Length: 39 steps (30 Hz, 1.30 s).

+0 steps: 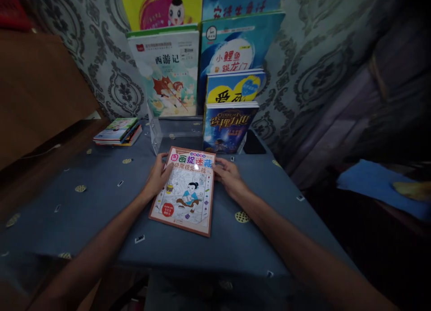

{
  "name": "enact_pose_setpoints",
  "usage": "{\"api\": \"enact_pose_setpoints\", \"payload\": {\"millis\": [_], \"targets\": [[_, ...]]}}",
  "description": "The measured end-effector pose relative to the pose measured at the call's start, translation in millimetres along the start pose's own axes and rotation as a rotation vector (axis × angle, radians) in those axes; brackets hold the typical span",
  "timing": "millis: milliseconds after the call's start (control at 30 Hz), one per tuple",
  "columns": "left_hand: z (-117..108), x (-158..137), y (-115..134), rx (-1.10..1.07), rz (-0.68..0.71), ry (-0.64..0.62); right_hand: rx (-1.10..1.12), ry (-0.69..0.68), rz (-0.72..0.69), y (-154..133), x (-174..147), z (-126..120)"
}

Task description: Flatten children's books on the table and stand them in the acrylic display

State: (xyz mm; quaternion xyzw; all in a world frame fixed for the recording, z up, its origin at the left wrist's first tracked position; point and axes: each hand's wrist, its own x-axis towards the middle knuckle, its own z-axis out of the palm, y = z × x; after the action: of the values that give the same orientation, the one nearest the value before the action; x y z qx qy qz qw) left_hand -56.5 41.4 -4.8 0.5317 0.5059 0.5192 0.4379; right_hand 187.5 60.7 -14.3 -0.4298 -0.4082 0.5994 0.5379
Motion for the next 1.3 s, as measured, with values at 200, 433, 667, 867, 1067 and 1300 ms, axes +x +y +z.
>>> {"api": "enact_pose_setpoints", "payload": {"millis": [200,433,667,867,1067,1300], "targets": [[1,4,-9,0.72,0.349,-0.053,0.008,0.005,0.001,6,8,-2],[10,21,-5,0.624,0.36,-0.242,-0.094,-0.015,-0.036,9,16,-9],[33,33,-1,0.601,0.405,-0.398,-0.144,-0.045,-0.096,9,19,-11],[47,12,3,0.633,0.496,-0.526,-0.186,-0.06,-0.105,11,20,-14],[41,-40,18,0.764,0.551,-0.749,-0.266,-0.064,-0.099,12,22,-15],[35,-90,21,0.915,0.654,-0.853,-0.406,-0.081,-0.081,14,25,-14]]}}
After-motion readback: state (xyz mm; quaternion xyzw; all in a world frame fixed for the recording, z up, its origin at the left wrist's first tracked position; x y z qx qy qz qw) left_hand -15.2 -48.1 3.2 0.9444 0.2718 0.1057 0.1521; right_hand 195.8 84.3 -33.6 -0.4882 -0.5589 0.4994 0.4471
